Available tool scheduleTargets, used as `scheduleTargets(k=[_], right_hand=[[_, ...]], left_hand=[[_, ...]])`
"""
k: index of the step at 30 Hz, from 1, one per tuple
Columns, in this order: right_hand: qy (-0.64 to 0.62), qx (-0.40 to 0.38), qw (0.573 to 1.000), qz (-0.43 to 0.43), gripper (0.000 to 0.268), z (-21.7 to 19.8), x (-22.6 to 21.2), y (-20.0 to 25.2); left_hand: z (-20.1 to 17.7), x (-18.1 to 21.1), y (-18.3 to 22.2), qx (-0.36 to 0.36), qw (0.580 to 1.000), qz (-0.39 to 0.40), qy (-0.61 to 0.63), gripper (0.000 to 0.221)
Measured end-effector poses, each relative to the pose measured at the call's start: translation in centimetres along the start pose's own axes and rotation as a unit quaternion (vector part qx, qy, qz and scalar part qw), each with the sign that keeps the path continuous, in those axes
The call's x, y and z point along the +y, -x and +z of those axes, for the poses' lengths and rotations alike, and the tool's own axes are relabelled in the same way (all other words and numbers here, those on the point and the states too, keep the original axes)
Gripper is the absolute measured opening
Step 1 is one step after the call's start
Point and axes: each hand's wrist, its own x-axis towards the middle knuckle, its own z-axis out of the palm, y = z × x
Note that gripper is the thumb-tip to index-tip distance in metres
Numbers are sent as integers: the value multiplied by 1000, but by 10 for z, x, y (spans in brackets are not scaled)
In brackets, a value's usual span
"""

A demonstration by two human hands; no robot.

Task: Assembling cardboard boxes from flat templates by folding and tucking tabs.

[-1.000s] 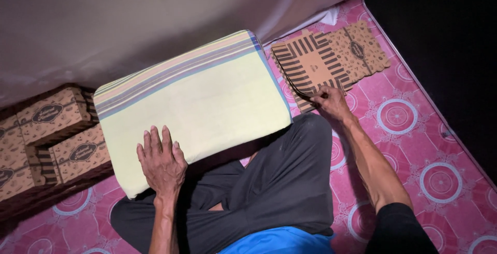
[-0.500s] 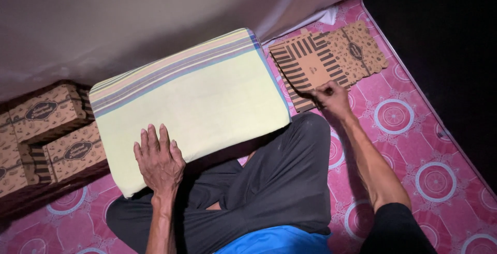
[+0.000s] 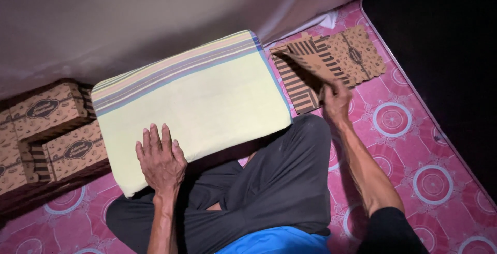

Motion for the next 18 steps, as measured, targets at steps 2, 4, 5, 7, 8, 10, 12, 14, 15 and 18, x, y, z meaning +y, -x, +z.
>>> scheduleTargets(k=[2,4,5,7,8,10,12,14,15,18], right_hand=[[22,38,999,-22,9,-10,22,-14],[44,77,995,-44,13,-23,28,-28],[64,97,991,-69,16,-32,22,-35],[85,119,985,-93,19,-49,3,-44],[87,140,981,-105,17,-56,-10,-48],[89,162,976,-116,15,-71,-30,-57],[37,183,963,-196,15,-84,-43,-68],[38,167,962,-215,19,-104,-93,-74],[39,148,960,-233,24,-113,-118,-76],[15,87,952,-293,15,-127,-190,-74]], left_hand=[[-1,-1,-1,0,1000,0,-1,42],[-2,-1,-1,1,1000,0,-1,42],[-2,-1,-1,2,1000,3,-2,41],[-1,-2,-1,4,1000,7,-3,41],[1,-3,-1,3,1000,10,-3,41],[1,-5,0,2,1000,14,-2,41],[0,-5,-1,-54,997,-16,47,43],[-26,8,-26,-104,988,-52,105,44],[-40,15,-37,-155,970,-89,163,44],[-69,43,-79,-93,963,-2,253,52]])
